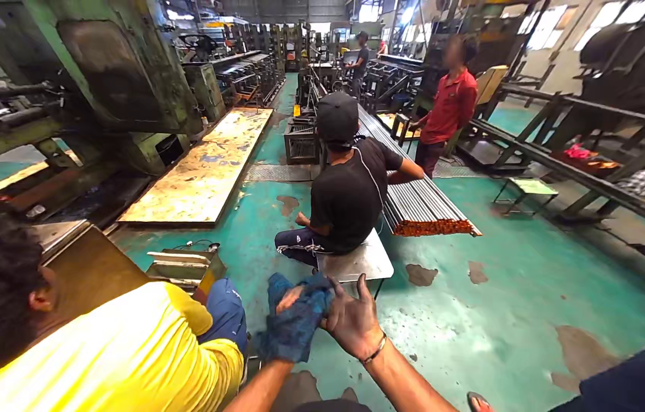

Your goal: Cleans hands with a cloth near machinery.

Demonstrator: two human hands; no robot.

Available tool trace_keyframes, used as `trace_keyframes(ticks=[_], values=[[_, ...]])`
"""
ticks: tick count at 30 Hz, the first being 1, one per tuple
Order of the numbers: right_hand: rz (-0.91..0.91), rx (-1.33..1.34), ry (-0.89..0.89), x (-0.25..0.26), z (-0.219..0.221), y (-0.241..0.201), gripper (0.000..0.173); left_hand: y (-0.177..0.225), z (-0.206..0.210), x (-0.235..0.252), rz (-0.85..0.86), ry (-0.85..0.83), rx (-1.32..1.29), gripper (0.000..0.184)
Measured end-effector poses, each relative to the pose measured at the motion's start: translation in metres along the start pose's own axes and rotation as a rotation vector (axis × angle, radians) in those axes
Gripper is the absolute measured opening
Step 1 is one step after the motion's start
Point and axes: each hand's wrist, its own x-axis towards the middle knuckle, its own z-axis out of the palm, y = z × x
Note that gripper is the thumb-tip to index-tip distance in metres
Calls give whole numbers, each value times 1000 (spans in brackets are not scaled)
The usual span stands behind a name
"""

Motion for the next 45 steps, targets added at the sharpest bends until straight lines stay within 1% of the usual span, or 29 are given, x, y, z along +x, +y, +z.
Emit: trace_keyframes(ticks=[1,2,3,4,5,6,9,13,15,16,18,19,20,22,23,24,26,28,31,33,35,36,37,38,39,41,42,43,45], values=[[-13,-38,-58,-2,-2,-5,103,-15,11,2,-46,-16,-187,38],[-25,-64,-116,-5,-6,-10,104,-27,24,3,-137,-18,-500,41],[-38,-71,-165,-9,-9,-15,105,-28,26,6,-299,-6,-821,43],[-54,-59,-208,-13,-10,-20,106,-28,21,10,-446,55,-1040,43],[-70,-39,-246,-16,-10,-25,107,-28,16,13,-526,101,-1190,42],[-83,-15,-288,-18,-9,-29,108,-31,13,14,-552,106,-1301,41],[-78,15,-399,-19,-10,-33,114,-40,15,8,-443,22,-1485,46],[-47,-1,-426,-21,-7,-27,115,-47,23,7,-418,-61,-1708,47],[-21,-44,-409,-24,-6,-24,113,-41,16,6,-413,-110,-1754,47],[-1,-89,-398,-24,-5,-23,113,-39,11,6,-399,-191,-1777,47],[46,-205,-413,-22,-5,-16,115,-35,6,5,-354,-496,-1797,44],[67,-279,-405,-20,-7,-11,116,-28,4,6,-350,-638,-1748,41],[73,-368,-353,-19,-9,-3,115,-18,2,5,-374,-682,-1642,37],[4,-668,-209,-16,-18,9,104,3,1,6,-506,-561,-1450,25],[-44,-906,-150,-13,-25,11,95,10,3,7,-585,-479,-1403,24],[-91,-1188,-104,-12,-28,9,90,15,7,7,-660,-406,-1364,22],[-92,-1681,-49,-11,-28,6,90,20,11,4,-740,-303,-1285,19],[-1,-1978,-20,-9,-26,6,92,18,11,1,-728,-281,-1175,28],[127,-2216,8,-11,-18,2,96,7,20,-1,-669,-282,-880,39],[157,-2301,-2,-11,-14,-4,96,-7,33,0,-635,-306,-621,43],[252,-2385,-30,-7,-13,-13,108,-21,45,2,-598,-353,-372,56],[261,-2383,-37,-3,-16,-18,107,-25,46,3,-586,-341,-374,60],[208,-2345,-40,-1,-23,-21,103,-27,44,3,-575,-306,-494,65],[104,-2274,-32,1,-33,-22,98,-28,41,4,-555,-251,-684,67],[-24,-2170,-17,2,-45,-21,91,-28,38,6,-529,-201,-895,64],[-248,-1909,22,6,-65,-12,83,-26,28,10,-518,-211,-1236,49],[-308,-1806,33,7,-71,-5,84,-25,22,12,-539,-248,-1342,43],[-322,-1744,34,7,-74,3,86,-24,20,14,-558,-286,-1412,39],[-295,-1701,24,6,-76,20,87,-21,18,13,-575,-380,-1450,37]])
